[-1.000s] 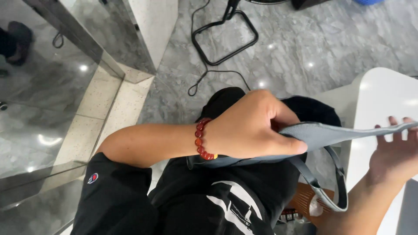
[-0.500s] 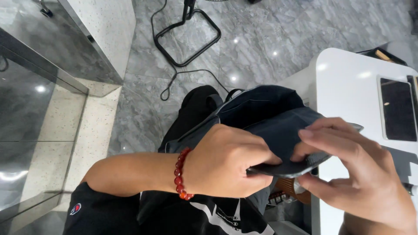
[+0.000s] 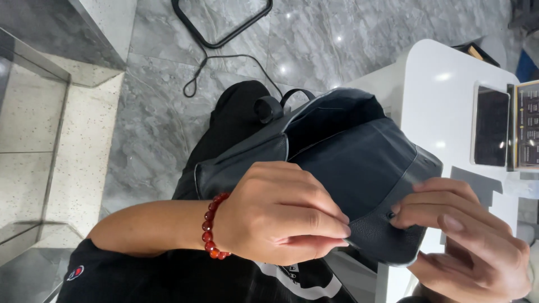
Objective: Using a hair dryer to dry or heat a leather bag.
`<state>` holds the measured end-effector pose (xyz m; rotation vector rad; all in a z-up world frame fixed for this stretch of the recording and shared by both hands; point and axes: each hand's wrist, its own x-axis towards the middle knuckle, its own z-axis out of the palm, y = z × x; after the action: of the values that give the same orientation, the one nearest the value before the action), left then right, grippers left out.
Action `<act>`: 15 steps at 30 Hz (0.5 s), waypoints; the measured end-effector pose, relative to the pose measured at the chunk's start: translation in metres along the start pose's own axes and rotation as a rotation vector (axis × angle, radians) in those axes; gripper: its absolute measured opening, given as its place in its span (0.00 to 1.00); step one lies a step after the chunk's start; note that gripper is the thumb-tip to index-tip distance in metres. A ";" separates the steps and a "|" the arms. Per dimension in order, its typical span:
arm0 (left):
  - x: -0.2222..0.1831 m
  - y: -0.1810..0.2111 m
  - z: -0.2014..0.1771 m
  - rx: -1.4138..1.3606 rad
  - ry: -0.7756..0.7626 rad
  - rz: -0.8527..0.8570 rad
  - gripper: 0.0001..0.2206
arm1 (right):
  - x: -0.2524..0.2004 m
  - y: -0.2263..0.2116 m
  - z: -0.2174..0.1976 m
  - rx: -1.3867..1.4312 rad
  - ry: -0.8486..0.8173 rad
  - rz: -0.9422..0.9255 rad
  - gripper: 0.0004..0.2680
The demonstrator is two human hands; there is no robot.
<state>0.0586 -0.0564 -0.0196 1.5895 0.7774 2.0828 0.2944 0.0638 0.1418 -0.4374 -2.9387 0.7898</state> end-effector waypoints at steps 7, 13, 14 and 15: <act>-0.002 0.000 0.003 -0.061 -0.023 -0.040 0.07 | -0.008 -0.003 -0.002 0.025 -0.069 0.078 0.35; -0.002 -0.002 0.000 -0.199 -0.091 -0.131 0.05 | -0.010 0.000 -0.002 0.047 -0.056 0.080 0.35; -0.002 -0.002 -0.001 -0.199 -0.091 -0.131 0.05 | -0.010 0.001 -0.003 0.047 -0.056 0.080 0.35; -0.002 -0.002 -0.002 -0.240 -0.117 -0.162 0.03 | -0.010 0.001 -0.003 0.040 -0.057 0.077 0.35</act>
<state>0.0567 -0.0565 -0.0223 1.4526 0.5707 1.8720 0.3050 0.0629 0.1440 -0.5364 -2.9682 0.8830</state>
